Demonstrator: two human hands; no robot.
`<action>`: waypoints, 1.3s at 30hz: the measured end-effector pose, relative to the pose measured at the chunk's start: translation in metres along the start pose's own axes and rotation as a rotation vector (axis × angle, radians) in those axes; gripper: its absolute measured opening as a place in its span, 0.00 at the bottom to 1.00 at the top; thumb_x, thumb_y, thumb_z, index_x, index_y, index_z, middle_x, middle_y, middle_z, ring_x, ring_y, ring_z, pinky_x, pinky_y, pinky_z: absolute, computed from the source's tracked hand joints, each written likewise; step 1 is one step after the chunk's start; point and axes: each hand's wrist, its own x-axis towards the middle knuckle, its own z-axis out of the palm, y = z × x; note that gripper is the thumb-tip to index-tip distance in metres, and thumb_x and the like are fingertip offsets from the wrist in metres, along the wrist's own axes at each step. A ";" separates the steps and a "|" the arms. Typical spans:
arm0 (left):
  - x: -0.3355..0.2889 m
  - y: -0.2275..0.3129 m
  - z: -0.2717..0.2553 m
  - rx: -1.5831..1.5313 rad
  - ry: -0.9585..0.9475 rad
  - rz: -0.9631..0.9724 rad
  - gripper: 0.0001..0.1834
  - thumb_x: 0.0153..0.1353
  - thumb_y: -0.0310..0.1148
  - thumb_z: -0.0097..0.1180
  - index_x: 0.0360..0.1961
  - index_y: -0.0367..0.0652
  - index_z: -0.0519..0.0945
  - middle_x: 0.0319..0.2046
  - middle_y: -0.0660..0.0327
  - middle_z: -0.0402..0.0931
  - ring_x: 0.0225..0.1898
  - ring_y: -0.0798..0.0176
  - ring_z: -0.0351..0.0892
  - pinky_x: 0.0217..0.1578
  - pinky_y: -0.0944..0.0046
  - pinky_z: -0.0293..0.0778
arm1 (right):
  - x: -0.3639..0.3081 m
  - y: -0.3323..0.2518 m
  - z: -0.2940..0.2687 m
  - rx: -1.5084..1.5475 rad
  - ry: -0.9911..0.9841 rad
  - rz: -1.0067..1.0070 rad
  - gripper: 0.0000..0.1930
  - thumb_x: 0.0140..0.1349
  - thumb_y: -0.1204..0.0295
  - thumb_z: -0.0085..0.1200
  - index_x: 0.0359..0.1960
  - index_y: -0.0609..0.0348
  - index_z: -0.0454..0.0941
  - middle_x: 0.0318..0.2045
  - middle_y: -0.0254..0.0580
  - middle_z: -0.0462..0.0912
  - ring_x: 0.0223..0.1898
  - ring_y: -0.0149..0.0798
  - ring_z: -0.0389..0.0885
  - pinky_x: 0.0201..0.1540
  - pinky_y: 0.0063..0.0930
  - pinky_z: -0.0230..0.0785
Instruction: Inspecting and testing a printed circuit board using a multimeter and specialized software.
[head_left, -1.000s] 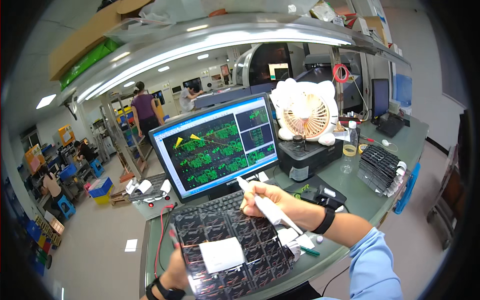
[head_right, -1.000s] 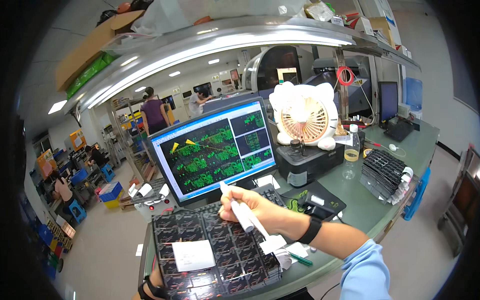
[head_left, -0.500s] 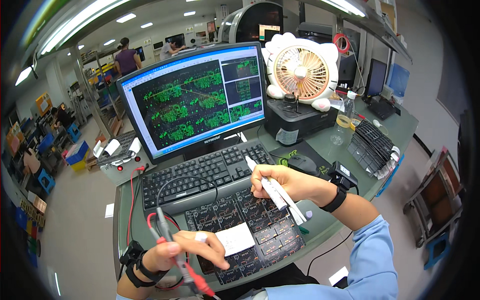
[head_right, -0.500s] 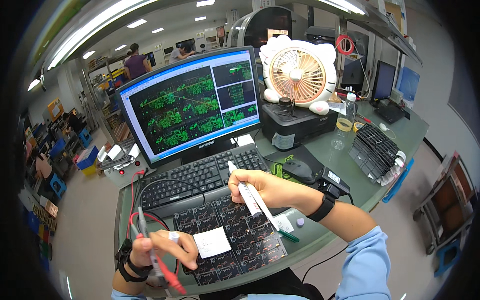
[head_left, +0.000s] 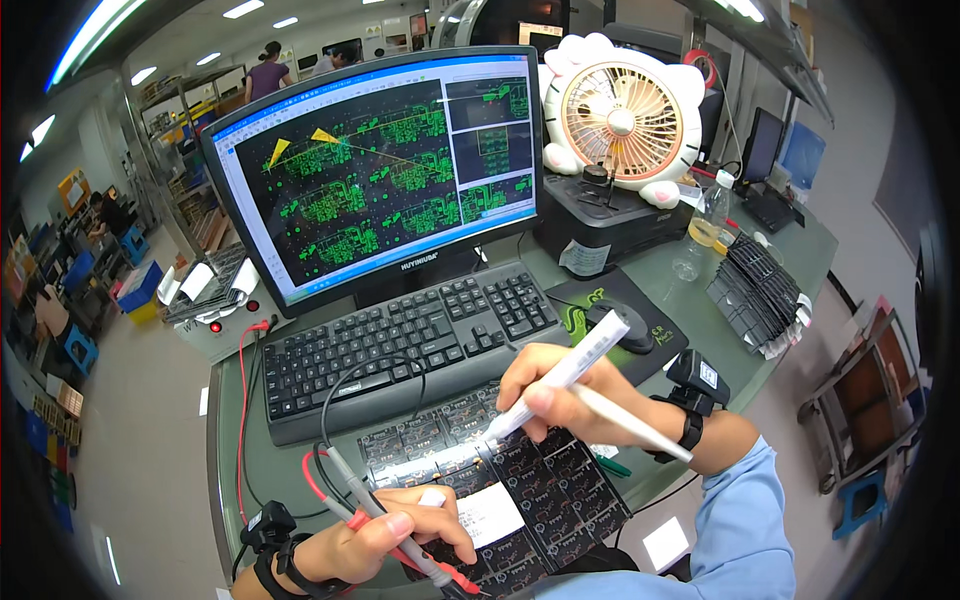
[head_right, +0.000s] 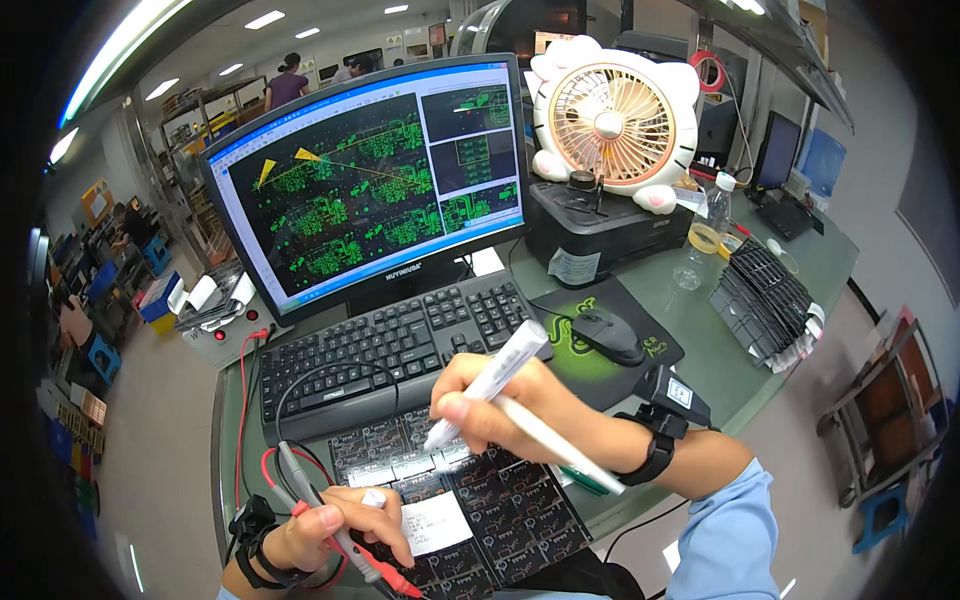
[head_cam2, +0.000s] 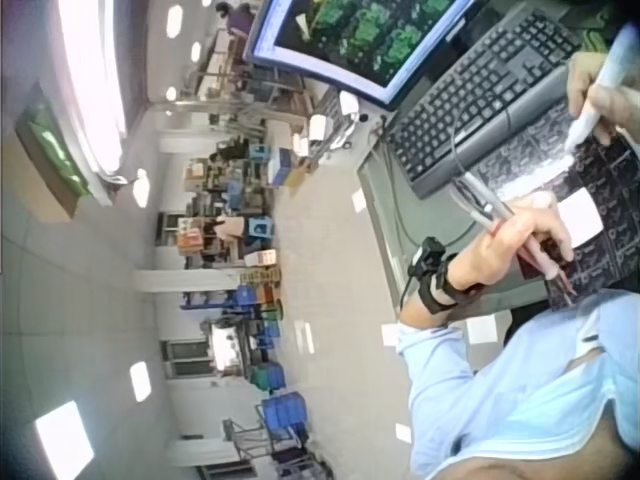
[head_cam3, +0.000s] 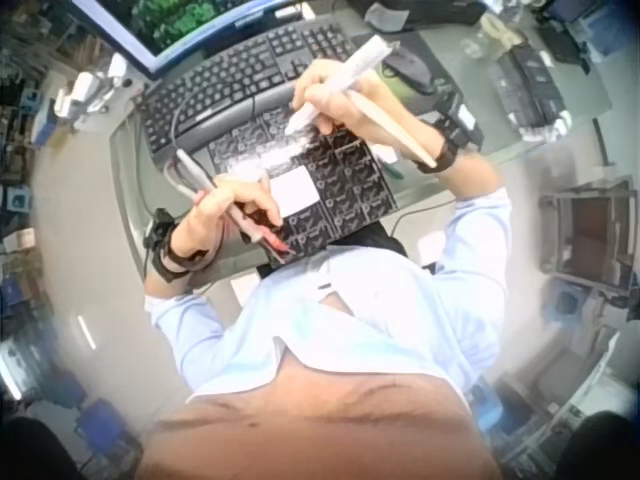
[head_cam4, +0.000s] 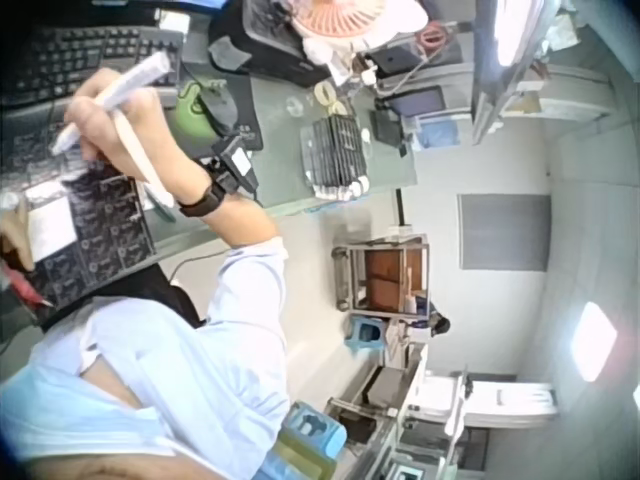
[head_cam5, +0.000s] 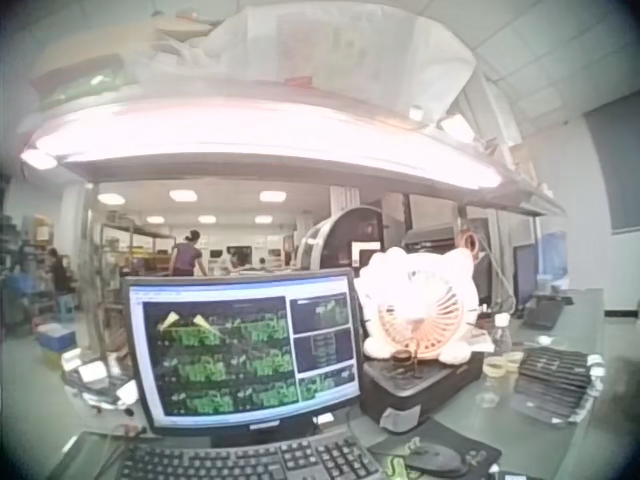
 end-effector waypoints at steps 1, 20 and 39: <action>0.000 0.000 -0.001 -0.011 -0.009 -0.009 0.40 0.62 0.54 0.20 0.32 0.31 0.83 0.23 0.58 0.68 0.25 0.64 0.60 0.30 0.67 0.58 | 0.002 0.000 0.003 -0.111 0.018 0.019 0.11 0.64 0.66 0.53 0.31 0.62 0.73 0.22 0.33 0.76 0.23 0.24 0.73 0.25 0.19 0.64; 0.004 0.011 0.003 -0.151 0.057 -0.058 0.38 0.62 0.58 0.30 0.27 0.32 0.81 0.23 0.56 0.76 0.24 0.62 0.72 0.29 0.66 0.66 | 0.018 0.004 0.007 -0.377 -0.091 0.036 0.12 0.60 0.65 0.56 0.31 0.61 0.70 0.22 0.44 0.78 0.26 0.39 0.80 0.31 0.30 0.70; 0.001 0.005 -0.002 0.002 -0.074 -0.012 0.33 0.63 0.50 0.25 0.31 0.35 0.80 0.28 0.57 0.67 0.33 0.59 0.65 0.41 0.62 0.61 | 0.014 -0.004 0.018 0.080 -0.297 0.131 0.13 0.60 0.66 0.61 0.38 0.63 0.73 0.33 0.37 0.78 0.37 0.25 0.77 0.38 0.20 0.71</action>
